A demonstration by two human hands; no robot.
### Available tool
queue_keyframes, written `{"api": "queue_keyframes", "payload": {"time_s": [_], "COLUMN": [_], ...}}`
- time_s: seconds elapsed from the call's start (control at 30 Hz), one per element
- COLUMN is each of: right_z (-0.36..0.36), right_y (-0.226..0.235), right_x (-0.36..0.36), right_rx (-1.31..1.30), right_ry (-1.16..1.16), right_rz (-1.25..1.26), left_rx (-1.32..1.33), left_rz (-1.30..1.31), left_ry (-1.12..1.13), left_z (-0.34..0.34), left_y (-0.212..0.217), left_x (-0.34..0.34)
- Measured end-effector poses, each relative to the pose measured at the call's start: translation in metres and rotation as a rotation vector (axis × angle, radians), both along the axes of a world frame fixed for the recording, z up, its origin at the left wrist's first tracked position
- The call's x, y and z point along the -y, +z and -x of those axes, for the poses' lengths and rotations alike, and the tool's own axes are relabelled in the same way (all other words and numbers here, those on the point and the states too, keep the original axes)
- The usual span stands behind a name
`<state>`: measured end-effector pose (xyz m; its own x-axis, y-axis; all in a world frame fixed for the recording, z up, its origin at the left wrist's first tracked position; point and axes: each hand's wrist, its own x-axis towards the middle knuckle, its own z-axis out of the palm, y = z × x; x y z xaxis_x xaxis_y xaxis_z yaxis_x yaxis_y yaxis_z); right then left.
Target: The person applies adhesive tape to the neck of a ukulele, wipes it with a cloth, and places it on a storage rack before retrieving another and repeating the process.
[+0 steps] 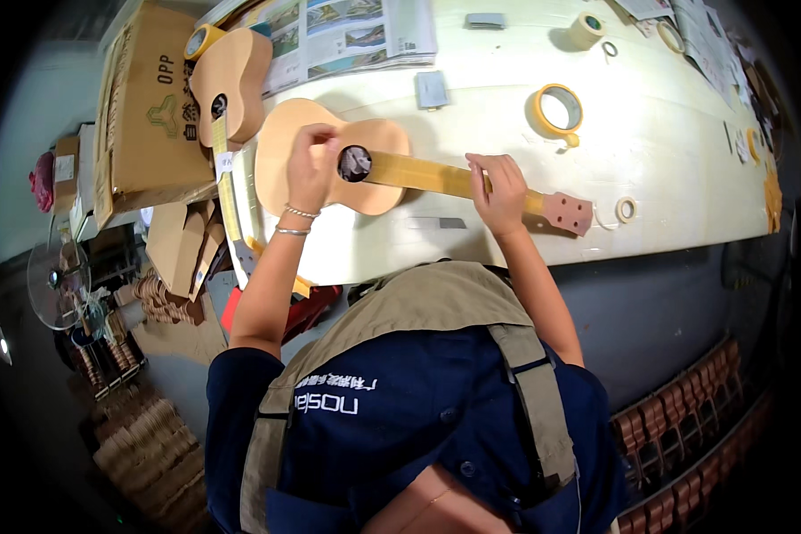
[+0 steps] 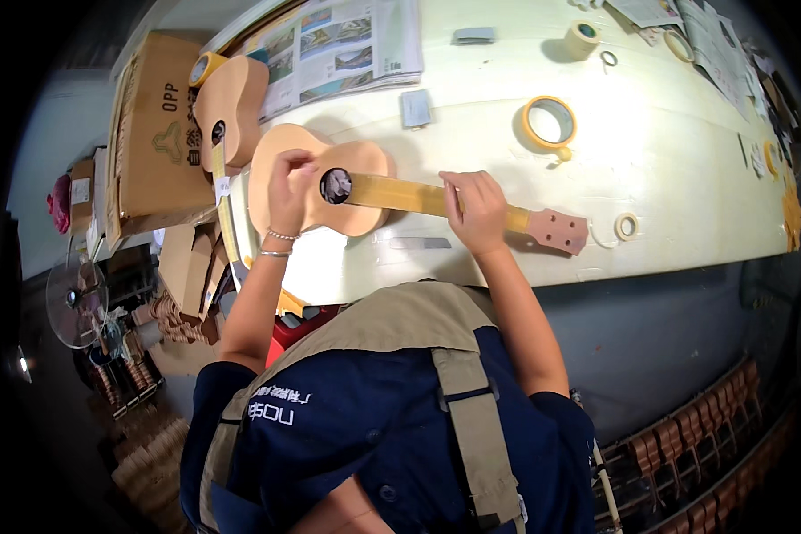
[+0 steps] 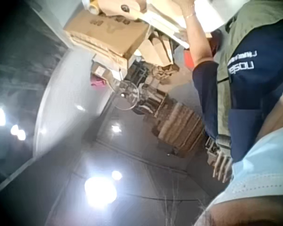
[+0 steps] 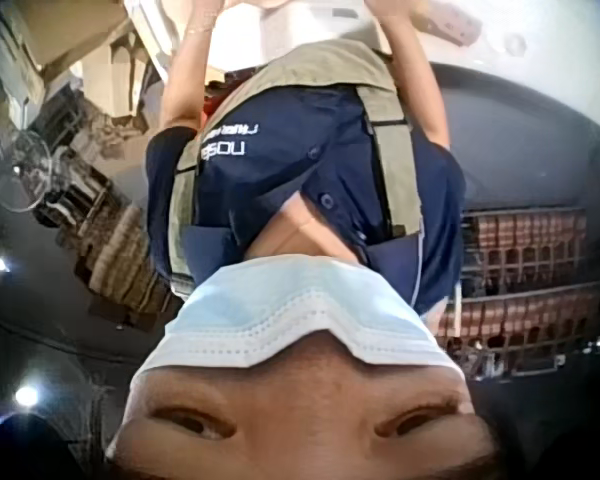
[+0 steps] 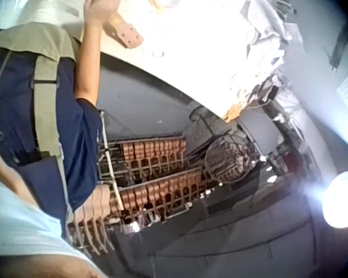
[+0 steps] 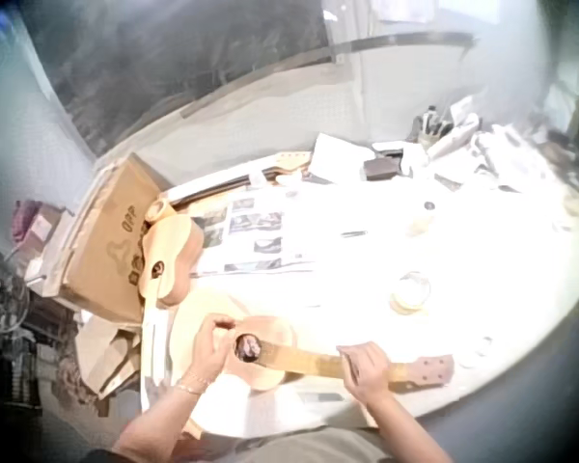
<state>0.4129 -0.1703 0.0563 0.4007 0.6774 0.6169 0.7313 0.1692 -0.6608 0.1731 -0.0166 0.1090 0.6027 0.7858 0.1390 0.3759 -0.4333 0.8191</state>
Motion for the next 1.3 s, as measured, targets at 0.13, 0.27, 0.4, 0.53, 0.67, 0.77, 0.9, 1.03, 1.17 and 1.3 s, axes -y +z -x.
{"api": "queue_keyframes", "payload": {"time_s": [0.13,0.27,0.4,0.53,0.67,0.77,0.9,1.03,1.17,1.3], "right_z": [0.003,-0.024,-0.100,-0.156,-0.174,-0.174,-0.154,-0.091,-0.037,0.010], "right_y": [0.006,-0.005,-0.027,-0.038,-0.040,-0.026,-0.028,-0.005,0.012,0.043], "right_x": [0.056,0.133,0.182,0.176,0.160,0.180,0.245,0.263,0.240,0.190], "right_rx": [0.018,-0.021,-0.246,0.123,0.452,-0.174,-1.564,-1.467,-0.756,-0.837], "right_ry": [-0.041,-0.226,-0.846,-0.928,-0.840,-0.857,0.095,0.047,-0.281,-0.066], "right_rz": [-0.044,0.017,0.163,0.615,0.810,0.597,-0.561,-0.377,0.214,0.106], "left_rx": [-0.286,-0.642,-0.337,0.175,0.771,1.031,1.144,0.865,0.750,0.481], "left_rz": [-0.436,-0.160,-0.006,0.116,0.345,0.630,0.988,1.316,1.436,1.634], "left_ry": [-0.496,-0.648,-0.482,-0.166,-0.033,0.260,0.335,0.472,0.358,-0.016], "left_z": [-0.085,-0.129,-0.121,-0.087,-0.034,-0.021,-0.039,-0.067,-0.074,-0.062], "left_y": [0.009,-0.013,0.061,0.178,0.185,0.102,-0.011,-0.051,-0.082,-0.071], "left_x": [0.047,0.050,0.025,0.019,0.016,0.036,0.089,0.134,0.136,0.122]}}
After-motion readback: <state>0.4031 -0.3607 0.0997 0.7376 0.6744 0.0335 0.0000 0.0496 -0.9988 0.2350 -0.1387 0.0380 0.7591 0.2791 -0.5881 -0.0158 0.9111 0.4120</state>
